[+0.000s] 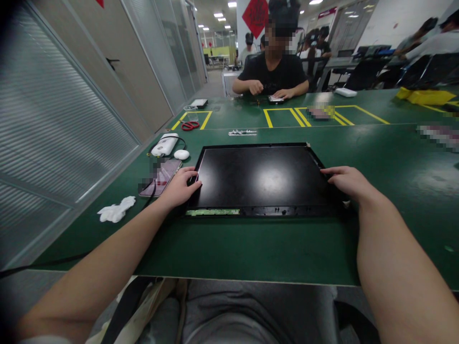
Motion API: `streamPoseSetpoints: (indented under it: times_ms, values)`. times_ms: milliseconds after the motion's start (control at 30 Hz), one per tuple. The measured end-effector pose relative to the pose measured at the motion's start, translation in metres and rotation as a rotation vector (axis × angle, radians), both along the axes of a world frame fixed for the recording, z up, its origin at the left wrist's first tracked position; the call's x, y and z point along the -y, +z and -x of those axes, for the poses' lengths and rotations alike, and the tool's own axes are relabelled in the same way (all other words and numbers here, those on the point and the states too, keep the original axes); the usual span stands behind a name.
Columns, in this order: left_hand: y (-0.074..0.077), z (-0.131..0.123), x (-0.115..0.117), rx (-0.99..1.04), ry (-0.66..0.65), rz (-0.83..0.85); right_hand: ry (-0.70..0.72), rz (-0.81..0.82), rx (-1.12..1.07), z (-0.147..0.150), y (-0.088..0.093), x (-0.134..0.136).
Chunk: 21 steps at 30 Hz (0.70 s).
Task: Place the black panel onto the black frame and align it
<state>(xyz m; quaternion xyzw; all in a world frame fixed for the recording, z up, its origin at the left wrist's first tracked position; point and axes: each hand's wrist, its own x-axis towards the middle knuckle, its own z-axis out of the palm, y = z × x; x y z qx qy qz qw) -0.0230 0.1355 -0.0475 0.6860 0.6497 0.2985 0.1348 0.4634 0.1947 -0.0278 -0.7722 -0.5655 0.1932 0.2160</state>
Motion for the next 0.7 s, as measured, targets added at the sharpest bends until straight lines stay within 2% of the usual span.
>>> streamPoseSetpoints:
  times_ms: [100,700]
  values:
    - [0.001,-0.002,0.001,-0.017,-0.006,0.008,-0.043,0.039,-0.034,0.005,0.005,0.001]
    - [-0.001,-0.003,0.005,-0.208,-0.060,-0.008,-0.016,0.081,0.048,0.015,0.015,0.006]
